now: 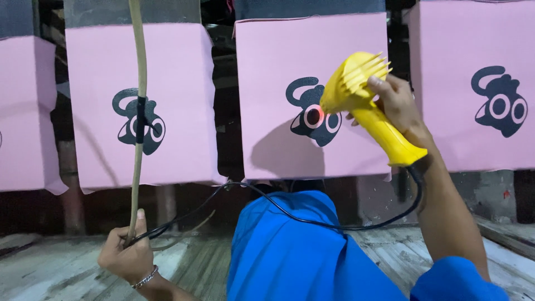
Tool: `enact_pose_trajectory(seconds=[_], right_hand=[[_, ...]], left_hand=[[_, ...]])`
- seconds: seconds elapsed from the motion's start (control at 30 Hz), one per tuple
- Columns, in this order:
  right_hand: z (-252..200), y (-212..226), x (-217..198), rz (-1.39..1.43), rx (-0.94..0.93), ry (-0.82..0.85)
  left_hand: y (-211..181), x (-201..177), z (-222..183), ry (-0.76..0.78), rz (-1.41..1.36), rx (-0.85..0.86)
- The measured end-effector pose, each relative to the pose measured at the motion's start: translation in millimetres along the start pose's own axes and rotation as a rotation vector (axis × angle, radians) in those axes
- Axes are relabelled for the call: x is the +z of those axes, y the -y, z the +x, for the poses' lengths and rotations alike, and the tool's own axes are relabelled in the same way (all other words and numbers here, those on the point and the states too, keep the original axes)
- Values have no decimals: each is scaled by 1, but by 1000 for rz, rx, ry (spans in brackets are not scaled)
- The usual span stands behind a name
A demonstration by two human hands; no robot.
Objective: Drying screen-printed designs on fabric using a handheld heat gun.
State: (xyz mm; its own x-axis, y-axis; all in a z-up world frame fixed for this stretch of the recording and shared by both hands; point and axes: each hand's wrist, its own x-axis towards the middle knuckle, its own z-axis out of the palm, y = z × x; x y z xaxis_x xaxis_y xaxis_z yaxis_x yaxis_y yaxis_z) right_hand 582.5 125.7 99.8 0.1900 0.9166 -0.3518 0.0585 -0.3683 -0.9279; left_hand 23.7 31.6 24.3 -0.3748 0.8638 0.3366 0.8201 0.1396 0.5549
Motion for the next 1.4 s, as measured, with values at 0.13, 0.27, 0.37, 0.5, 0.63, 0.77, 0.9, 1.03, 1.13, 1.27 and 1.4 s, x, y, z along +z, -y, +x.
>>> enact_pose_trajectory(seconds=[0.13,0.27,0.37,0.5,0.63,0.77,0.9,1.03,1.13,1.27,1.4], right_hand=[[8,-10,-7,112,13,-130],[4,-4,-2,106,19,32],[16,-6,2,131,-5,-66],[20,-9,-1,90,-31,-86],[27,-15,0,43,25,29],[27,-6,6,-63,-55,-132],[29,-13,9,-38,-31,22],[29,12,29,-11,-23,24],[30,18,27,-52,-26,-72],[33,9,30,14,15,82],[54,-5,36,-22,-31,51]], left_hand=[[6,2,-1,-8,9,-21],[4,2,1,-9,0,-11],[11,4,2,-9,20,30],[26,6,2,-28,77,39],[5,3,5,-29,33,19],[4,0,6,-17,9,-20],[11,3,8,-31,0,-18],[4,0,7,-18,0,-29],[10,-1,7,-30,35,-4],[8,0,6,-36,25,22],[4,2,5,-34,-18,-12]])
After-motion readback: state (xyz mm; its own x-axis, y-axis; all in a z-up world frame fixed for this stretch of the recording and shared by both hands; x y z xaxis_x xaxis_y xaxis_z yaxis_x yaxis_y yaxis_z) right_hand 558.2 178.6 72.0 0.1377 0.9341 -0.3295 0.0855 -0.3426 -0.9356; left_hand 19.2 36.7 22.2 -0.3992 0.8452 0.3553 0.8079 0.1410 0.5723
